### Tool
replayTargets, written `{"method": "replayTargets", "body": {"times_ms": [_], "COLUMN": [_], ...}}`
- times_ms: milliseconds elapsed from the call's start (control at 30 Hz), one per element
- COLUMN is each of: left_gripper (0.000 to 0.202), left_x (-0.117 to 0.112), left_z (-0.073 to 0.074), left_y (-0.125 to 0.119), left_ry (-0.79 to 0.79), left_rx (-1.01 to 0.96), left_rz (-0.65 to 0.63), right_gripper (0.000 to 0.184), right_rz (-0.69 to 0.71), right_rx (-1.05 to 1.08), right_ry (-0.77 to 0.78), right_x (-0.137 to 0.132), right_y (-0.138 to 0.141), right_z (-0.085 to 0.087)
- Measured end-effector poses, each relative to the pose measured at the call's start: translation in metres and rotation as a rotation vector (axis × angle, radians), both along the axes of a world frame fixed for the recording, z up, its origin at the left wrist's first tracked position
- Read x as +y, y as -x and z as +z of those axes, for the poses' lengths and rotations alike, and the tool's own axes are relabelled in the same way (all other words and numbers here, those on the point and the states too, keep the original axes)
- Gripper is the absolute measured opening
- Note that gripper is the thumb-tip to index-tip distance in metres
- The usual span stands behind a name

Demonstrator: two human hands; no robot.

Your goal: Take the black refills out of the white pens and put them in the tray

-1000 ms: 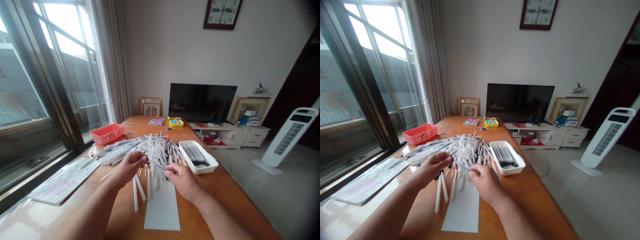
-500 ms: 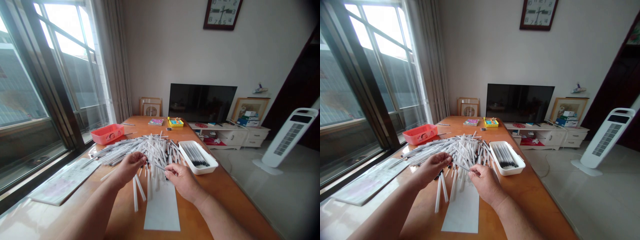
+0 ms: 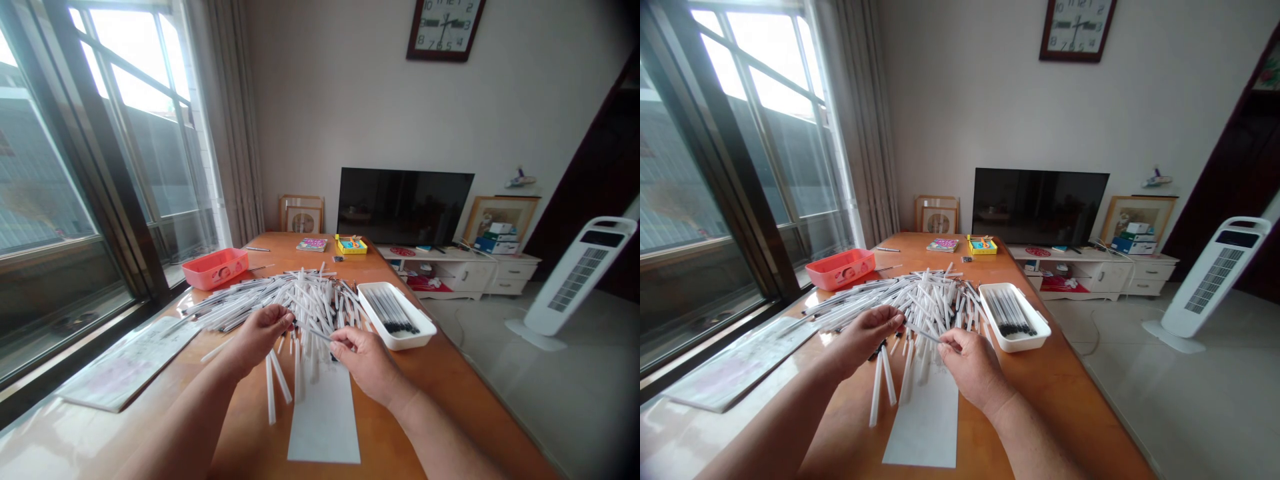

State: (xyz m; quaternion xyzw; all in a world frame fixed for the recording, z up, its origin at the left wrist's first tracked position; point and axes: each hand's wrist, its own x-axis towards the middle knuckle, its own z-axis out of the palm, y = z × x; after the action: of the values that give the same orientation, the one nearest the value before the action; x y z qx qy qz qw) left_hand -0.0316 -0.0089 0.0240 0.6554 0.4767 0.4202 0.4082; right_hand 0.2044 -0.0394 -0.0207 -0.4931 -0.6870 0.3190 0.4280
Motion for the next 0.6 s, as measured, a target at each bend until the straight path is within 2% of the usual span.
{"method": "replayTargets", "body": {"times_ms": [267,600], "left_gripper": [0.035,0.04], "left_x": [0.0026,0.001], "left_z": [-0.004,-0.0022], "left_y": [0.0027,0.0016], "left_ry": [0.012,0.027], "left_rx": [0.001,-0.004], "left_rz": [-0.017,0.003], "right_gripper": [0.02,0.021], "right_rz": [0.015,0.032], "right_rx": [0.012,0.013], "right_ry": [0.015,0.019], "right_x": [-0.0011,-0.0002], "right_y": [0.0001,0.0002], "right_z": [0.0024,-0.0005]}}
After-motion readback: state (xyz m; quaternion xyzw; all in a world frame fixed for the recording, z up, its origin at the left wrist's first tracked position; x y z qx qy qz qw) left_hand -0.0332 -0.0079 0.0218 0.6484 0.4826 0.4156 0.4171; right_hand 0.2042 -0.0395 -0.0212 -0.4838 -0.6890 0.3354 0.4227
